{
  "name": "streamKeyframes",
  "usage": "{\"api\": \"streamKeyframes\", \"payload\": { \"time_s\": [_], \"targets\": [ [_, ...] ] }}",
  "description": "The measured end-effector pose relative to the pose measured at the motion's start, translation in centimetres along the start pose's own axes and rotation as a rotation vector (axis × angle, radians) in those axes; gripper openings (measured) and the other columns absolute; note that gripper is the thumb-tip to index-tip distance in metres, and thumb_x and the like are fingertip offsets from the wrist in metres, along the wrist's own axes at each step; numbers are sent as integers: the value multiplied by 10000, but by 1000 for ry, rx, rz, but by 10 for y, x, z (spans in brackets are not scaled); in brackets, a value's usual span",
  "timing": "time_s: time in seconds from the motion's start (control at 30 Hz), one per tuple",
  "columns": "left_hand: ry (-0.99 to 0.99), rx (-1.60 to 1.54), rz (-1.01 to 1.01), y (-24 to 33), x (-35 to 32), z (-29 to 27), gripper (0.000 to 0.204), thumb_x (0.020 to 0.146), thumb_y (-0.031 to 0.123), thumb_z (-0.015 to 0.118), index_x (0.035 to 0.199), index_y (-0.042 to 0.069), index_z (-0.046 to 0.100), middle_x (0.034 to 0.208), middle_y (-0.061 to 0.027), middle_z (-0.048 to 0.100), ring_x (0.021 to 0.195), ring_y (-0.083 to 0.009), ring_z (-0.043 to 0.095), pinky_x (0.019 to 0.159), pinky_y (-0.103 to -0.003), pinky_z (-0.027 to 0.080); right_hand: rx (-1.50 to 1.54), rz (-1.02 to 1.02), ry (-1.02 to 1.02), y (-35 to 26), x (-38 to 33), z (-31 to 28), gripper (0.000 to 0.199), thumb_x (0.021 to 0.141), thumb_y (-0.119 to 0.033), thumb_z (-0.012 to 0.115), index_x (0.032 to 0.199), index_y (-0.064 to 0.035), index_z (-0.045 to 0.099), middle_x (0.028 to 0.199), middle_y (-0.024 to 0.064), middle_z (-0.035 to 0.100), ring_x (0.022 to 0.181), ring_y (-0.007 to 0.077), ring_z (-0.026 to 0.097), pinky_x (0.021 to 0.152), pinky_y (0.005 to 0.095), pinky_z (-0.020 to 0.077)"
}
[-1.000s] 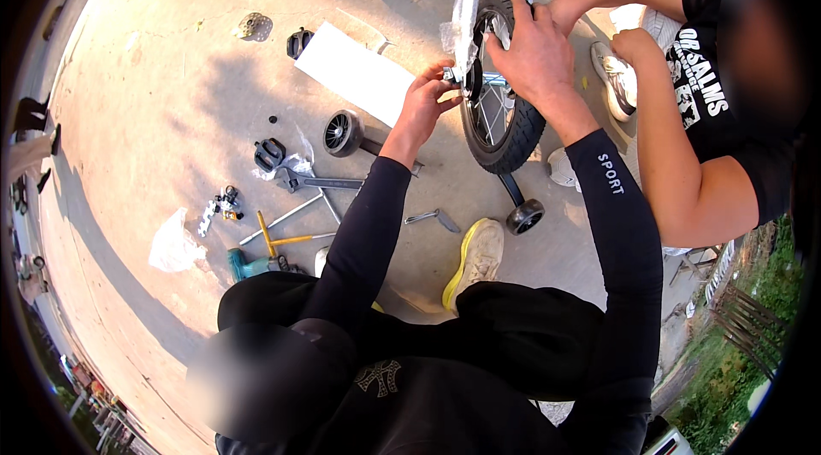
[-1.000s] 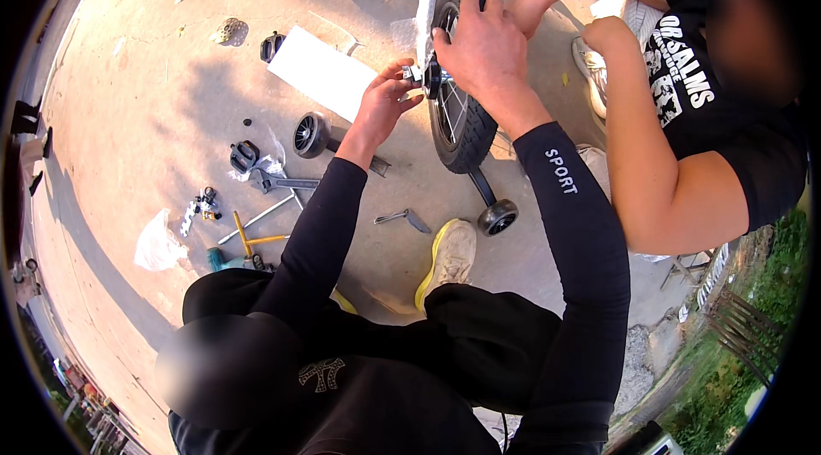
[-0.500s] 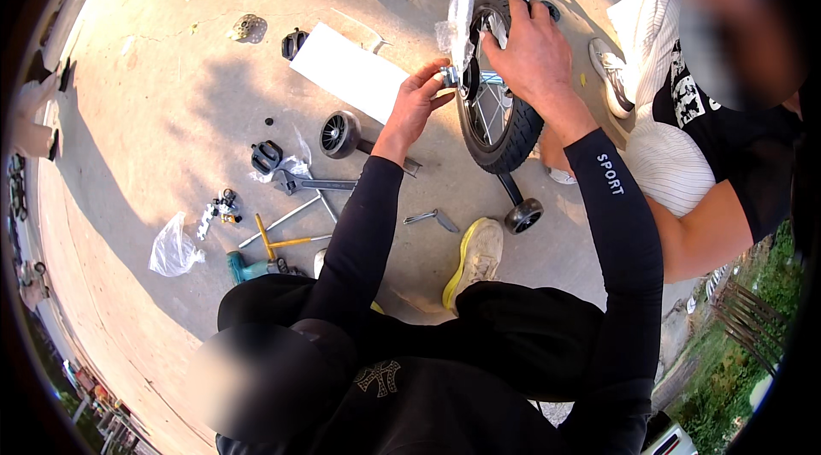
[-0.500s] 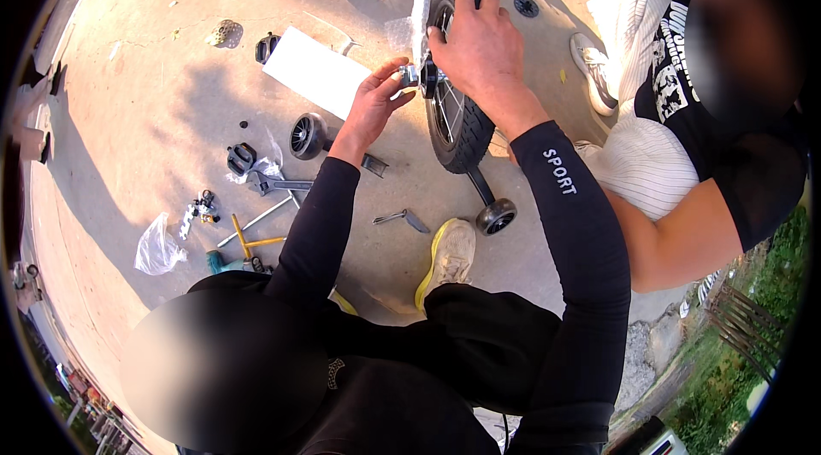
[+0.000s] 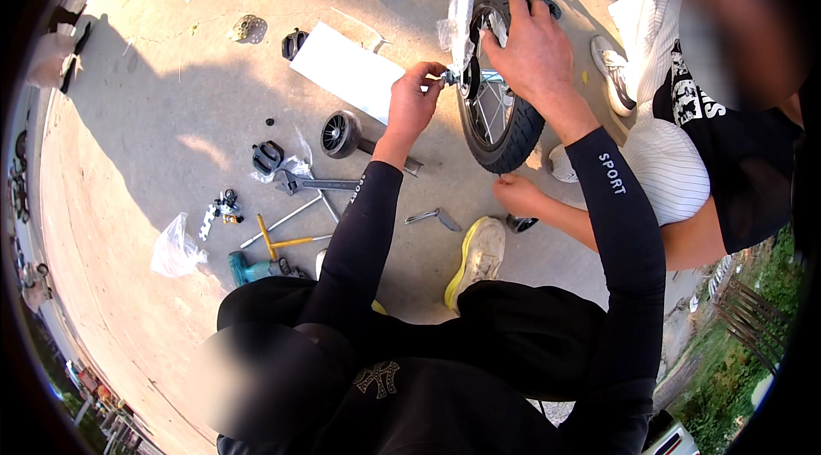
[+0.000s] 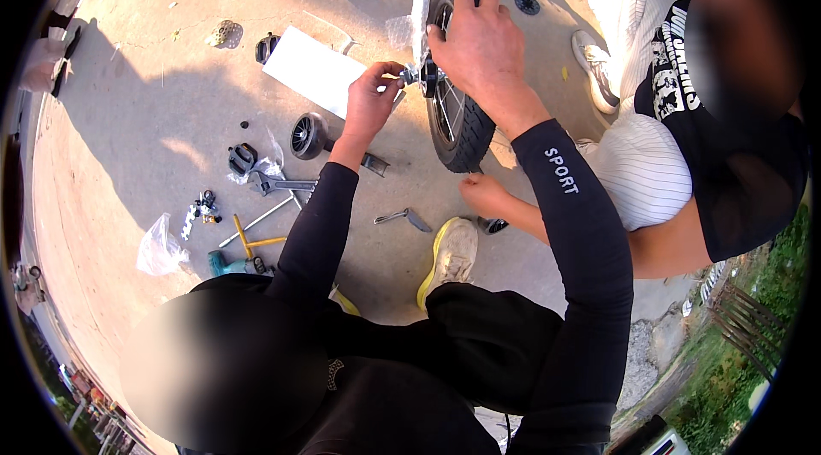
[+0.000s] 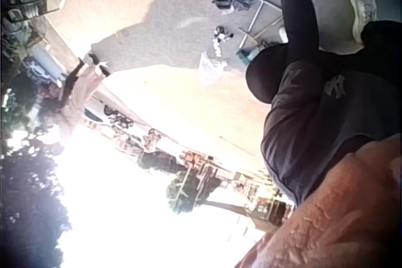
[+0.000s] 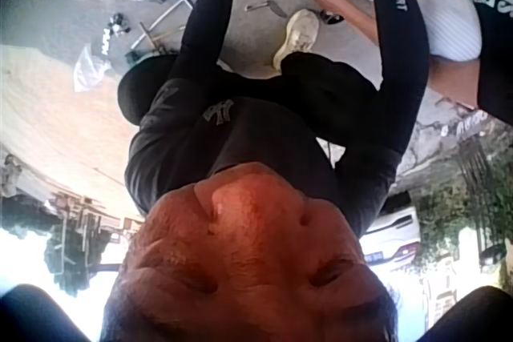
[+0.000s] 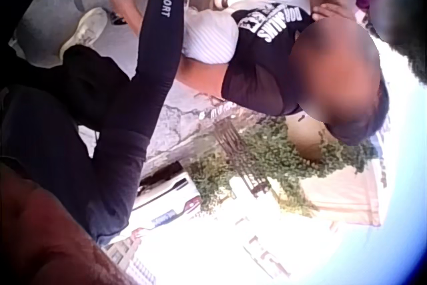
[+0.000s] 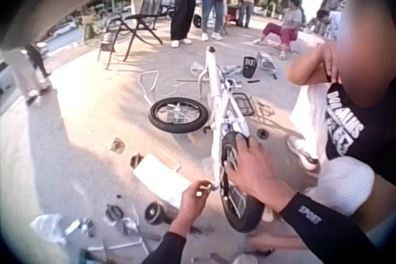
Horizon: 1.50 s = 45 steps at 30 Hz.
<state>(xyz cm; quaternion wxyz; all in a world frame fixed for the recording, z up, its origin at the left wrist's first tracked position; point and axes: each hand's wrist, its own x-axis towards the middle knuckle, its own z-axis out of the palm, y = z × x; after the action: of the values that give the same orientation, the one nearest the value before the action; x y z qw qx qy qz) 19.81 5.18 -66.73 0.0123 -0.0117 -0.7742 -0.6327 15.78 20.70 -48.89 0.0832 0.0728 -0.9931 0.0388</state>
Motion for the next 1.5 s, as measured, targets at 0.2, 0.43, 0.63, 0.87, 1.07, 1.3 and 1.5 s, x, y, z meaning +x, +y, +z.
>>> {"api": "streamKeyframes", "payload": {
  "time_s": [0.2,0.43,0.63,0.87,1.07,1.3,1.5],
  "targets": [
    [-74,65,-66,3,5,-12,165,915,54,668,1067,-9,652,946,-136,745,783,-200,741,699,-318,572,4,-10,17,0,1,1,657,858,-338,704,1372,6,483,1186,254,573,1061,410,631,860,467,554],
    [-83,-68,-17,-5,-4,-9,325,910,28,654,1213,-9,543,1015,-102,674,781,-167,689,680,-308,555,22,-11,-1,0,0,-2,646,852,-336,711,1353,5,486,1193,254,567,1074,411,624,864,470,549],
    [-100,16,24,-1,0,-11,278,898,46,684,1155,-5,590,988,-75,667,774,-174,668,719,-312,548,11,37,-35,-4,0,-11,662,878,-374,675,1420,-61,457,1305,208,545,1140,383,608,927,480,518],
    [-159,-153,-191,8,-2,-18,305,1010,284,562,1126,7,616,967,-97,697,789,-194,686,693,-331,556,28,-8,45,-5,-6,-25,587,841,-315,725,1298,-18,507,1204,253,558,1078,409,622,878,474,542],
    [-177,-453,-375,26,-4,-13,328,1001,317,572,1115,10,567,1007,-75,648,862,-157,669,724,-308,573,15,-5,52,-3,-7,-19,572,840,-310,725,1295,-29,520,1165,240,568,1063,406,628,864,476,542],
    [-221,-600,-523,30,4,-12,211,952,239,607,1061,69,547,928,-18,600,855,-149,668,751,-316,586,44,-17,70,-4,-6,-15,601,832,-289,732,1318,-22,499,1174,252,567,1048,418,628,860,476,539],
    [-165,-753,-641,23,7,-15,229,927,236,647,1055,58,582,894,-2,585,828,-139,628,801,-354,586,51,-20,74,-6,-4,-13,631,827,-275,737,1343,-14,483,1192,261,562,1048,425,626,873,480,533]
  ]
}}
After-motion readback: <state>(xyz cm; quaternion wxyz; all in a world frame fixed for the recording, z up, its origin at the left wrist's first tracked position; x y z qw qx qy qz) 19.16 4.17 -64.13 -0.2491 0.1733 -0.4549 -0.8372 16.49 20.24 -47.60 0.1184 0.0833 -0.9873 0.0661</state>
